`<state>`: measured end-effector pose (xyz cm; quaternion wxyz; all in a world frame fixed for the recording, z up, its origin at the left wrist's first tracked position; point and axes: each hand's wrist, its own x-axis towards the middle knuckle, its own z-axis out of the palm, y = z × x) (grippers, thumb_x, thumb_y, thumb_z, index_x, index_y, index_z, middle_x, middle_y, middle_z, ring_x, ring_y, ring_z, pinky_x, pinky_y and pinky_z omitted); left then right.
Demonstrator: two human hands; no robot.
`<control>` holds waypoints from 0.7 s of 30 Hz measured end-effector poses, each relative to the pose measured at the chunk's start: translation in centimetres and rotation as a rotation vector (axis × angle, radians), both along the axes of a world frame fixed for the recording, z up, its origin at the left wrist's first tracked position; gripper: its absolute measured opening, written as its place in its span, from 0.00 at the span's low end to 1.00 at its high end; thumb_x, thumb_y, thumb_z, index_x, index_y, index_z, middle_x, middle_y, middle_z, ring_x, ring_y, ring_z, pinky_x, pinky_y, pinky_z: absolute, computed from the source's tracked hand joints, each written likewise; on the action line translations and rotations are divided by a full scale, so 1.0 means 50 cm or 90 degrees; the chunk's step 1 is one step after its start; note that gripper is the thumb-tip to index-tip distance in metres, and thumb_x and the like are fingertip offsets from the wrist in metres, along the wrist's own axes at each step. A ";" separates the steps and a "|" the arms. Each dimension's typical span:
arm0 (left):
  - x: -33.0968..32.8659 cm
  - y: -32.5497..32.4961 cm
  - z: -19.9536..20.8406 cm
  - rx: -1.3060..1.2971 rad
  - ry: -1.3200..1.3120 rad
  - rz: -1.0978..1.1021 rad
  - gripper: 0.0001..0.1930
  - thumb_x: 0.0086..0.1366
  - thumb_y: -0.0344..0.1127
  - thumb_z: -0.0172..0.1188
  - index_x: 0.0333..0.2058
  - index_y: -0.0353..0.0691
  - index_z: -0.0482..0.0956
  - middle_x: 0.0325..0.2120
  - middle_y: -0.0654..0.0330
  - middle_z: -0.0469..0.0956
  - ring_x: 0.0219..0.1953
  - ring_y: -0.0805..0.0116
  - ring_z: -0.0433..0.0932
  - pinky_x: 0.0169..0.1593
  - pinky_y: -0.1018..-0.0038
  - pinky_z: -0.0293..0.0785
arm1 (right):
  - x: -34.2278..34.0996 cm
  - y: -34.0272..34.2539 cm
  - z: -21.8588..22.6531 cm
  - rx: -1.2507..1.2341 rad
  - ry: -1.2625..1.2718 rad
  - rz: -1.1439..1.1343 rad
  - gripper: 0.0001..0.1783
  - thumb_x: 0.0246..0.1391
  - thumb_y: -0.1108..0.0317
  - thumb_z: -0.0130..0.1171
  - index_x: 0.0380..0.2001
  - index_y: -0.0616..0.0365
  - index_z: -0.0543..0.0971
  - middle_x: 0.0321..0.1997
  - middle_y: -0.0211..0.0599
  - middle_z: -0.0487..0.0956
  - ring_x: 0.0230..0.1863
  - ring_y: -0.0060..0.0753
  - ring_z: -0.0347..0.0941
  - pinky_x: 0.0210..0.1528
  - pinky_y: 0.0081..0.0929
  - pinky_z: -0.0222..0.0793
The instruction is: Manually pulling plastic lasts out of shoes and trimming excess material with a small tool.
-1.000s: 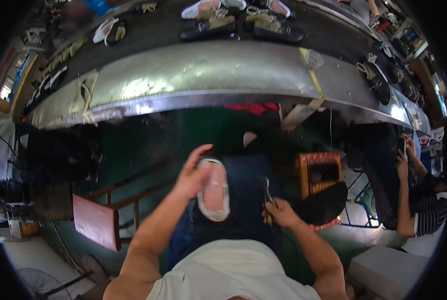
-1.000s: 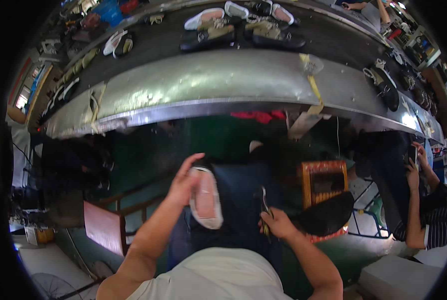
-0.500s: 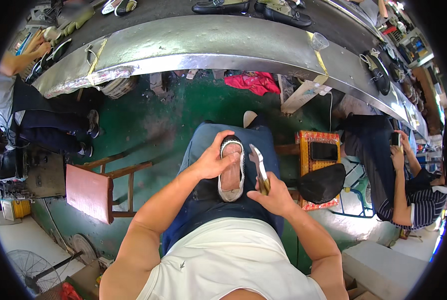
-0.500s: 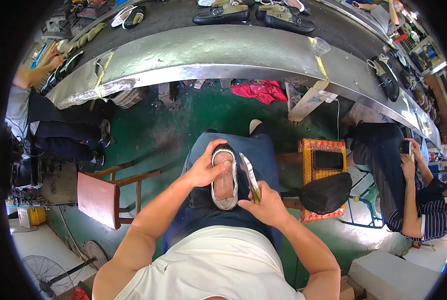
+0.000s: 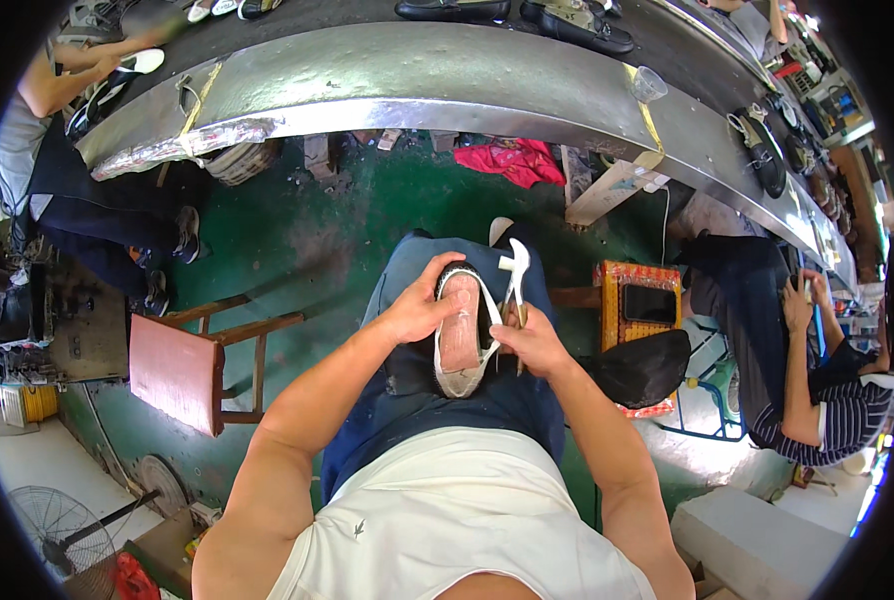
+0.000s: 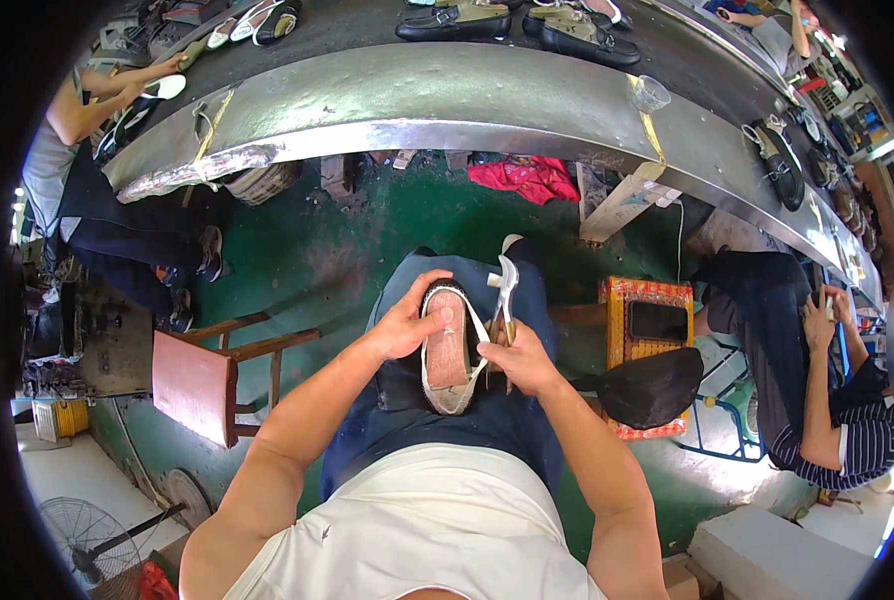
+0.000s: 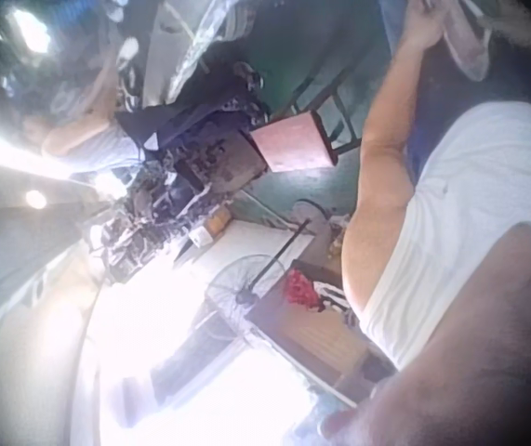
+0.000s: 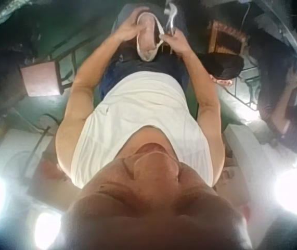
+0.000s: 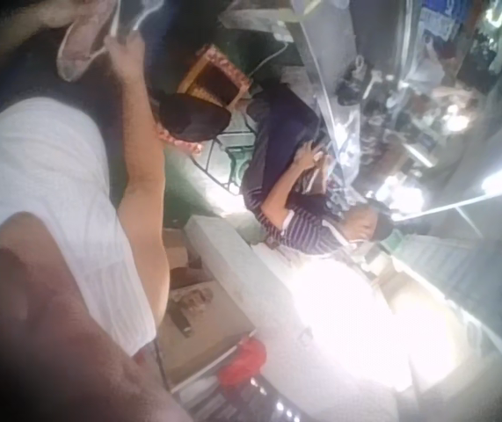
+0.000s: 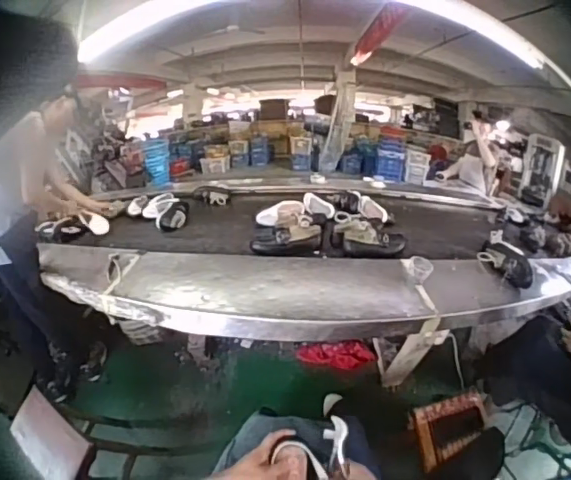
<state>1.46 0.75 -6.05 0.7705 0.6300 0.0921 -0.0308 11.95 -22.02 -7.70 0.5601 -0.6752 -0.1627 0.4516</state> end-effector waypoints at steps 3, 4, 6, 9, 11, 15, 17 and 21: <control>-0.004 0.000 0.001 -0.038 0.029 0.015 0.35 0.72 0.47 0.61 0.69 0.45 0.54 0.54 0.58 0.70 0.57 0.70 0.68 0.62 0.71 0.66 | -0.025 -0.022 0.022 -0.077 -0.148 -0.033 0.15 0.64 0.62 0.59 0.43 0.64 0.75 0.34 0.36 0.84 0.29 0.25 0.77 0.35 0.29 0.75; -0.007 0.001 0.005 0.032 0.021 0.016 0.34 0.73 0.47 0.59 0.70 0.45 0.53 0.55 0.58 0.69 0.57 0.70 0.68 0.62 0.71 0.65 | -0.036 -0.030 0.059 -0.078 -0.147 -0.031 0.15 0.64 0.62 0.59 0.43 0.64 0.75 0.34 0.36 0.84 0.29 0.25 0.77 0.35 0.29 0.75; -0.008 0.001 0.006 0.100 0.014 0.016 0.34 0.74 0.48 0.57 0.70 0.45 0.52 0.56 0.57 0.69 0.58 0.69 0.68 0.63 0.70 0.65 | -0.045 -0.049 0.133 -0.139 -0.223 0.065 0.16 0.66 0.61 0.57 0.46 0.64 0.75 0.35 0.39 0.86 0.28 0.28 0.78 0.36 0.28 0.75; -0.004 -0.006 -0.004 0.064 0.015 -0.022 0.34 0.75 0.50 0.54 0.71 0.45 0.51 0.58 0.56 0.68 0.60 0.67 0.67 0.65 0.69 0.63 | -0.043 -0.062 0.154 -0.106 -0.140 0.134 0.15 0.66 0.63 0.57 0.48 0.64 0.76 0.35 0.36 0.84 0.32 0.26 0.78 0.38 0.28 0.75; 0.003 -0.015 -0.016 0.214 -0.062 0.008 0.33 0.76 0.50 0.52 0.70 0.44 0.52 0.59 0.54 0.68 0.61 0.65 0.67 0.66 0.68 0.63 | -0.016 -0.051 0.178 -0.112 -0.031 0.233 0.14 0.68 0.64 0.55 0.51 0.62 0.75 0.42 0.35 0.81 0.44 0.26 0.79 0.45 0.27 0.76; 0.010 -0.019 -0.021 0.274 -0.111 0.032 0.31 0.76 0.50 0.52 0.69 0.42 0.55 0.60 0.54 0.67 0.62 0.64 0.67 0.66 0.68 0.62 | 0.010 -0.031 0.198 -0.096 0.058 0.217 0.11 0.68 0.64 0.55 0.45 0.61 0.76 0.38 0.35 0.81 0.36 0.26 0.78 0.42 0.27 0.76; 0.012 -0.015 -0.016 0.270 -0.054 -0.001 0.30 0.76 0.50 0.52 0.68 0.41 0.59 0.60 0.55 0.67 0.62 0.65 0.67 0.66 0.68 0.62 | 0.016 -0.025 0.194 -0.131 0.038 0.216 0.11 0.68 0.63 0.55 0.40 0.61 0.75 0.33 0.35 0.81 0.32 0.26 0.78 0.37 0.28 0.76; 0.015 -0.018 -0.019 0.186 -0.061 0.020 0.27 0.75 0.47 0.54 0.66 0.40 0.63 0.60 0.57 0.68 0.62 0.67 0.66 0.66 0.69 0.62 | -0.014 -0.033 0.118 -0.150 -0.080 0.175 0.14 0.68 0.60 0.54 0.34 0.61 0.74 0.24 0.35 0.80 0.25 0.27 0.78 0.30 0.29 0.74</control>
